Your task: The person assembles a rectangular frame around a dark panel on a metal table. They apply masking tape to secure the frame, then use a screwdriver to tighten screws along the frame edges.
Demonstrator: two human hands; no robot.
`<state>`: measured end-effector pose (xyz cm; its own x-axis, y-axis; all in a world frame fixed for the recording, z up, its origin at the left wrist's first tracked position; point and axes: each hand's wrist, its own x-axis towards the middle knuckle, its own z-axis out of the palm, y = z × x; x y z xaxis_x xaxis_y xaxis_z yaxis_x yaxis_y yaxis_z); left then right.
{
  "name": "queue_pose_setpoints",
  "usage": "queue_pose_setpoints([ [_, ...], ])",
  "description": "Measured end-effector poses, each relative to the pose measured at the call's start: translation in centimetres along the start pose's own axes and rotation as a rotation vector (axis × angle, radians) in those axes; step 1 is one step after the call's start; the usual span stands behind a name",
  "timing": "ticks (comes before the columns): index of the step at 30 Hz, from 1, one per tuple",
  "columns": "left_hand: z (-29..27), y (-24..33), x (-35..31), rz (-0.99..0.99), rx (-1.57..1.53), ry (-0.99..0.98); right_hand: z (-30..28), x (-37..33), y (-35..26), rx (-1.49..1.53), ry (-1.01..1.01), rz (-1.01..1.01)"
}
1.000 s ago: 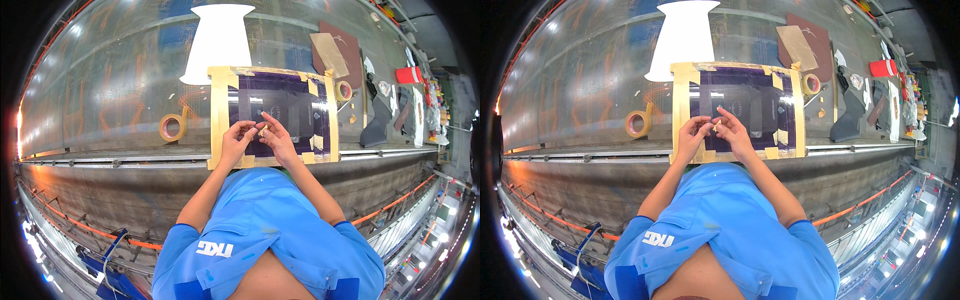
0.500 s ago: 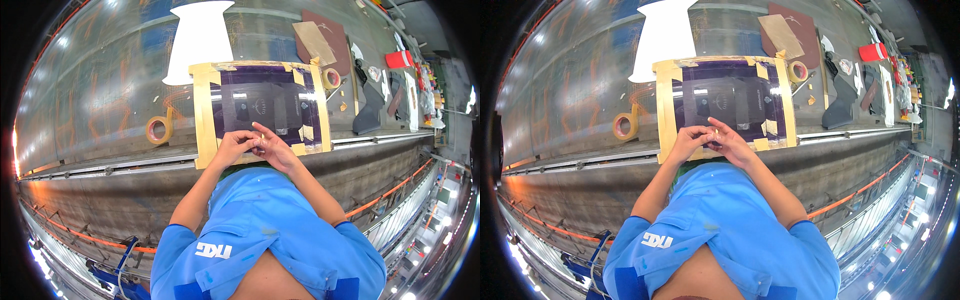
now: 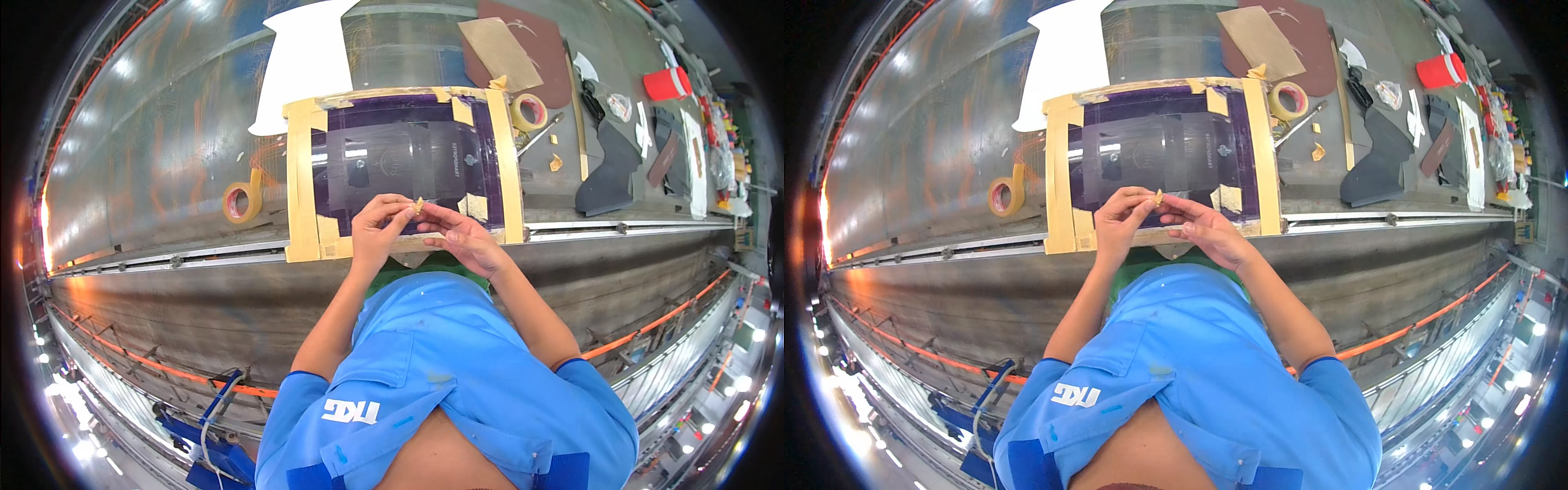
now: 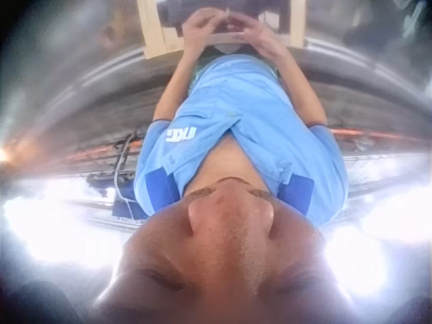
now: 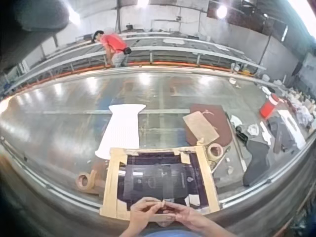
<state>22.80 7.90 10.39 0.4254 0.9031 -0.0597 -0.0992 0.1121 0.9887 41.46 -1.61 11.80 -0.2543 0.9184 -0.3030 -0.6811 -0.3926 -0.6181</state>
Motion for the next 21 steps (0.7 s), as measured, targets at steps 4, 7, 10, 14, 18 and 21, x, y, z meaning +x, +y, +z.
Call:
queue_pose_setpoints([
  [4,4.6,1.0,-0.2,-0.093,0.051,-0.036,-2.2,-2.8,-1.5,-0.077,0.066,-0.049],
  [7,7.2,1.1,-0.3,-0.186,-0.098,0.014,-3.3,-4.9,-3.1,-0.271,0.099,-0.046],
  [10,7.5,-0.6,-0.9,-0.221,0.02,-0.128,-4.2,-6.4,-4.2,-0.419,0.055,-0.058],
  [14,9.5,-0.2,-2.2,-0.257,0.033,-0.07,-5.0,-7.8,-5.0,-0.792,-0.041,-0.197],
  [18,11.4,-0.6,-3.3,-0.144,0.118,0.112,-6.0,-7.6,-4.3,-1.118,-0.076,-0.453],
  [21,12.9,-0.4,-3.7,0.076,0.269,0.228,-5.2,-7.9,-5.6,-0.995,-0.094,-0.395],
])
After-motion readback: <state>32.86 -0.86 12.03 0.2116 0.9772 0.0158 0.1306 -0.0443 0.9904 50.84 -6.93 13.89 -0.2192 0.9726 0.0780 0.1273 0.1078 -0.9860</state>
